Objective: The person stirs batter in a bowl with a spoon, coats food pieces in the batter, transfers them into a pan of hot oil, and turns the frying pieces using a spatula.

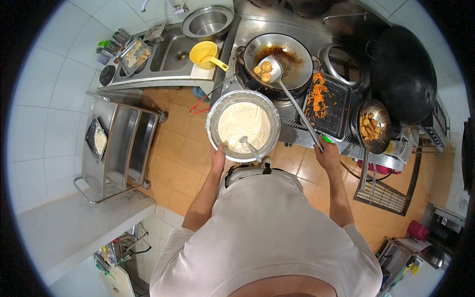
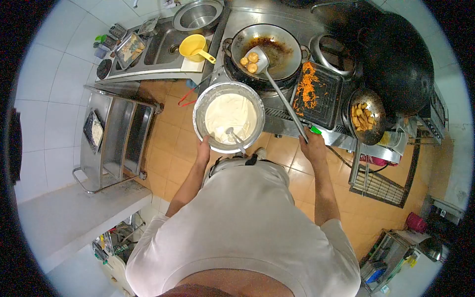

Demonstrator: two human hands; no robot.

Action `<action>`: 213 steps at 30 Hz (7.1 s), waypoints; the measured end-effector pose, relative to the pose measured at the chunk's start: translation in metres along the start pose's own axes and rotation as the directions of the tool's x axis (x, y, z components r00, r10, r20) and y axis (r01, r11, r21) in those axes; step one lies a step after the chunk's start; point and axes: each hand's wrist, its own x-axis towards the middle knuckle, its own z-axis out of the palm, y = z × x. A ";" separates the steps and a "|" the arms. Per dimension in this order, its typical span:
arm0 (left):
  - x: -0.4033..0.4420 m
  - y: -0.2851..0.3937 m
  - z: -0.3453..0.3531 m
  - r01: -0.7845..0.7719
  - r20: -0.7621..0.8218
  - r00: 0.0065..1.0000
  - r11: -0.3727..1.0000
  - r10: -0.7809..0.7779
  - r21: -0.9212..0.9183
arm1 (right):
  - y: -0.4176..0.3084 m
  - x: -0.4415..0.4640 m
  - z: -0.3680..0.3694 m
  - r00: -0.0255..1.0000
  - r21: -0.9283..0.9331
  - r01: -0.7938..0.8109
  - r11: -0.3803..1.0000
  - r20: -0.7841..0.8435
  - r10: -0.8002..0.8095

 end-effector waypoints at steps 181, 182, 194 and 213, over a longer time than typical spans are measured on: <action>0.012 -0.024 -0.012 -0.009 0.014 1.000 1.000 0.008 0.006 | 0.001 0.029 -0.091 0.847 0.487 -0.514 0.706 0.415 0.331; 0.012 -0.022 -0.013 -0.004 0.020 1.000 1.000 0.004 0.002 | -0.001 0.023 -0.100 0.842 0.505 -0.531 0.680 0.402 0.360; 0.040 -0.053 -0.033 0.042 0.090 0.995 0.996 -0.034 -0.083 | 0.021 -0.121 -0.168 0.684 0.645 -0.570 0.509 0.029 0.729; 0.013 -0.012 -0.012 -0.067 0.104 0.992 0.997 0.072 -0.045 | 0.101 -0.144 -0.155 0.494 -0.174 -0.862 0.476 -0.497 0.713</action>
